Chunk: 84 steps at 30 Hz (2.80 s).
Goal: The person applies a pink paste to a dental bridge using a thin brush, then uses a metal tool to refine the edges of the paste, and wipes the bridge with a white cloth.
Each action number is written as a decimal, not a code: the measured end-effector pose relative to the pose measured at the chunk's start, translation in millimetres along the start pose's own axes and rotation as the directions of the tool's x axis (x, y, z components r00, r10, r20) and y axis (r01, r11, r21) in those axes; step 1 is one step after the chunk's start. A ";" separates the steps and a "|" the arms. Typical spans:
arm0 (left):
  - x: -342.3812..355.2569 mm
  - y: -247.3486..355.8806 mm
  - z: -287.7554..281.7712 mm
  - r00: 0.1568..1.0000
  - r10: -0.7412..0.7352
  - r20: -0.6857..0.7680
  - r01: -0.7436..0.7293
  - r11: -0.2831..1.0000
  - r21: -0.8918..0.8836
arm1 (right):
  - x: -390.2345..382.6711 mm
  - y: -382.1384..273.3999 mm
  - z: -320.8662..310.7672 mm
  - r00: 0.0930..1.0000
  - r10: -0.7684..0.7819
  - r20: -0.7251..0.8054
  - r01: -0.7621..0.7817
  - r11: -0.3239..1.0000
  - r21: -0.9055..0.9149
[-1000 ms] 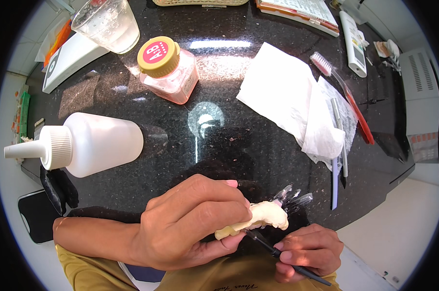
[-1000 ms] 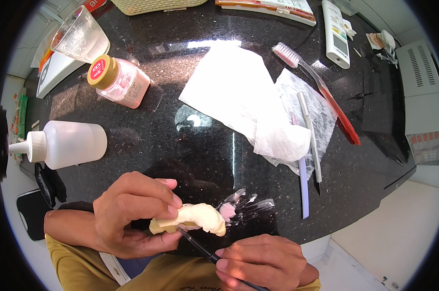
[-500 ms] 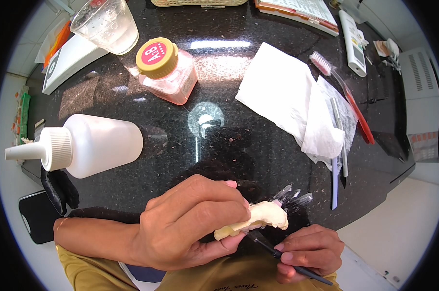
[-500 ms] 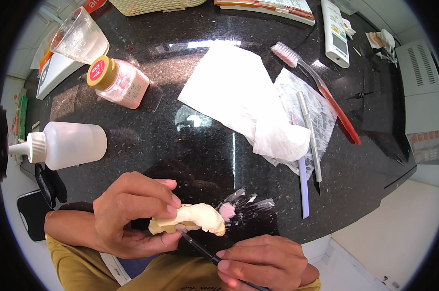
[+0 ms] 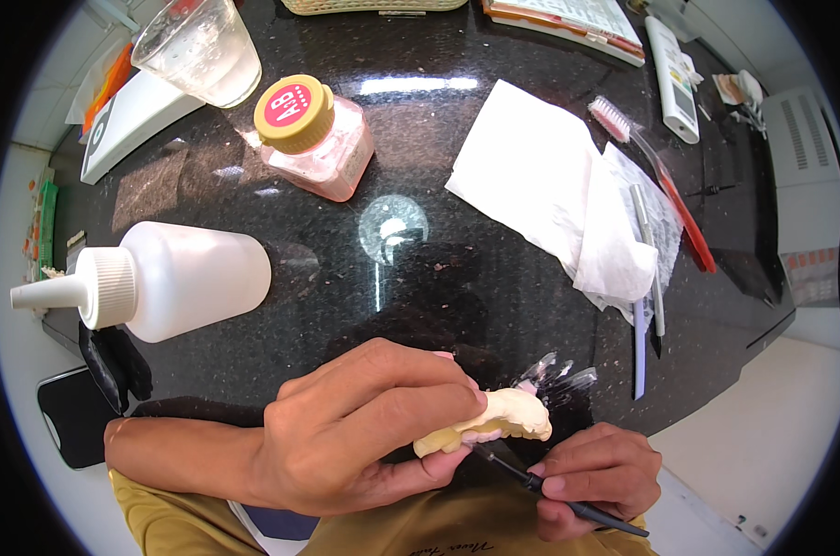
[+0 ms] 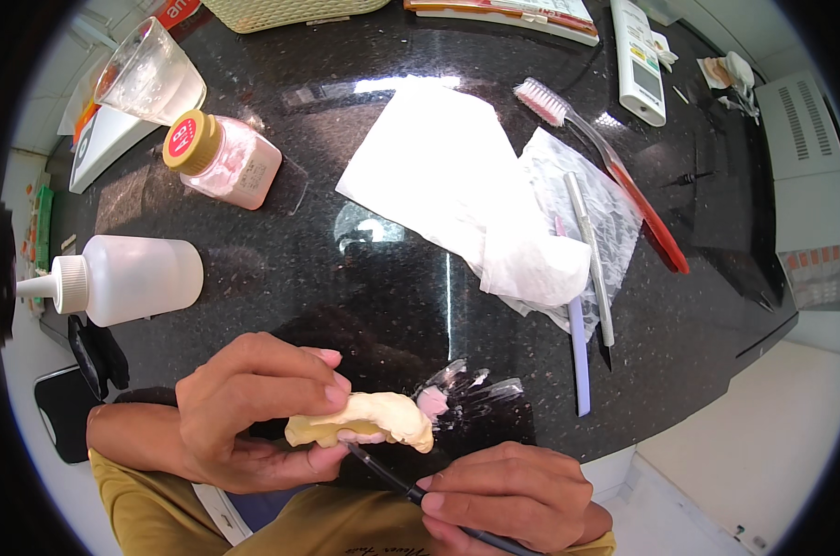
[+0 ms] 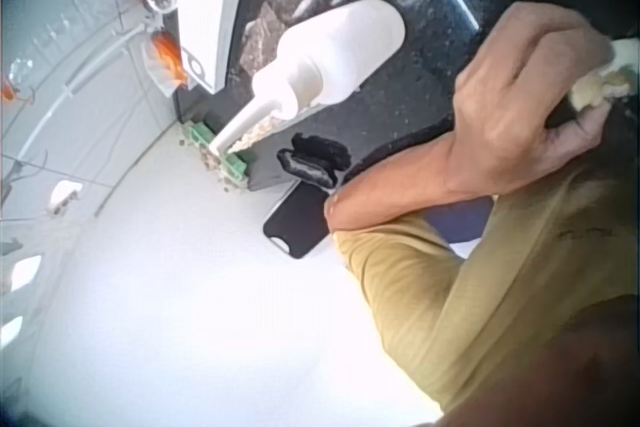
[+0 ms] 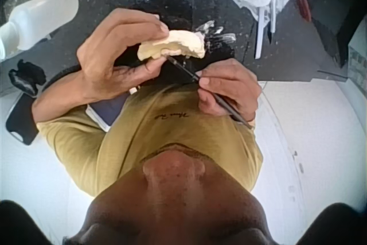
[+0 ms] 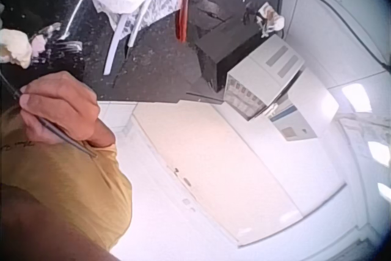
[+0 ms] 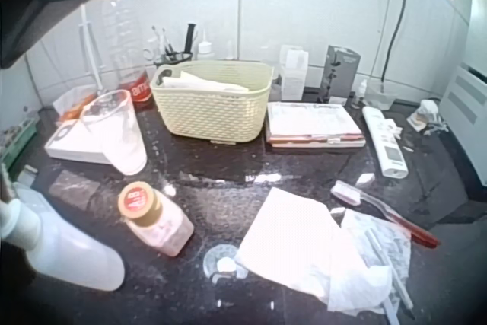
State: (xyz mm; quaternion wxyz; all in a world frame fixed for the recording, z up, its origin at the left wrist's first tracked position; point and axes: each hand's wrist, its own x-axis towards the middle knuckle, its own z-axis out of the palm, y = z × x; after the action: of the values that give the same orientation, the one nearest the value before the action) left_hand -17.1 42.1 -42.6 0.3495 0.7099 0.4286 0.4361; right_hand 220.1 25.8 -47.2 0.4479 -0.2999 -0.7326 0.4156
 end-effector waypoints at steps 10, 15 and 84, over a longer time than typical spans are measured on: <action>2.3 -6.6 -4.4 0.991 0.116 0.072 -0.119 0.992 0.034 | -5.8 0.2 4.0 0.996 -0.031 -0.084 0.026 0.997 -0.068; 2.6 -7.7 -3.6 0.990 0.129 0.066 -0.131 0.991 0.040 | -7.0 -0.2 6.3 0.993 -0.004 -0.115 -0.004 0.997 -0.076; 9.4 -14.7 -14.4 0.957 0.199 -0.211 -0.188 0.980 0.071 | 114.9 -22.5 -30.2 0.968 -0.001 -0.250 -0.116 0.884 -0.453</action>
State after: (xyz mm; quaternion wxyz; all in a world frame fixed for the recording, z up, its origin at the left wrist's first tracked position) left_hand -32.5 58.2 -47.0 0.2383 0.7050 0.4033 0.5325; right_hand 197.8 118.6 27.0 0.4367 -0.4687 -0.7408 0.2018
